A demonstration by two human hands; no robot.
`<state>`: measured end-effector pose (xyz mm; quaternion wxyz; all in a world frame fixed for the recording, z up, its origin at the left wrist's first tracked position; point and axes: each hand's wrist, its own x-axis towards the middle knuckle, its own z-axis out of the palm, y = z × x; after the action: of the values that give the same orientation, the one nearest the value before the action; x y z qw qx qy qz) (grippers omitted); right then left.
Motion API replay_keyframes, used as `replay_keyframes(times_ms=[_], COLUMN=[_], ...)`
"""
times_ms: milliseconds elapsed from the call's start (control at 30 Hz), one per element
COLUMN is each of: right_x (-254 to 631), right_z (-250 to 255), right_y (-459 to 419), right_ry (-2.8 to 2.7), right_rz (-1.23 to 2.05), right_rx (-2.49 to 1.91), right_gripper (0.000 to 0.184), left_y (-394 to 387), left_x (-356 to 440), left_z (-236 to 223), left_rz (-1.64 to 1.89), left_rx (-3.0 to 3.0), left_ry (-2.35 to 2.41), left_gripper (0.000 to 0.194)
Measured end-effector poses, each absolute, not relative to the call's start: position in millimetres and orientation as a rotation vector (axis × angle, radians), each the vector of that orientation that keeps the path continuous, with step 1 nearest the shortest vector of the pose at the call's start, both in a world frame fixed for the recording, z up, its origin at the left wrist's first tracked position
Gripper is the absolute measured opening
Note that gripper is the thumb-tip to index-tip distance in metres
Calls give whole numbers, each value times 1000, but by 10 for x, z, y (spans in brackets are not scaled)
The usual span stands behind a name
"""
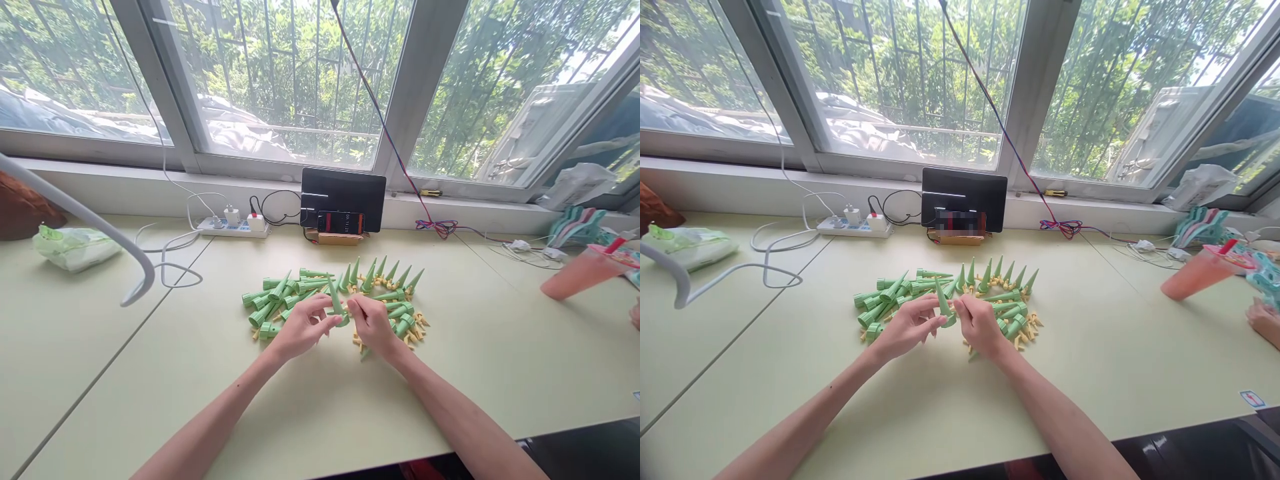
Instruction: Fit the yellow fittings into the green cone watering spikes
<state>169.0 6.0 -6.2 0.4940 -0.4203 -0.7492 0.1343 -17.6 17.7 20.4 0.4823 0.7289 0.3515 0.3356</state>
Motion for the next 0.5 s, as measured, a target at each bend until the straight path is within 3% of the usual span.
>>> replay_keyframes(times_ms=[100,233,500], right_x=[1701,1694,1647], right_z=[-83,-119,-100], right_y=[73,85,56], right_ry=[-1823,-1816,-1736], right_rz=[335,357,347], right_rx=[-1028,-1050,-1087], right_gripper=[36,36,32], left_y=[178,188,180], left_x=[-178,-168,-153], left_z=[133,29,140], left_rz=[949,1104,1021], left_rx=[2034,2201,1837], left_ry=[874,931,1157], left_gripper=[20,22,29])
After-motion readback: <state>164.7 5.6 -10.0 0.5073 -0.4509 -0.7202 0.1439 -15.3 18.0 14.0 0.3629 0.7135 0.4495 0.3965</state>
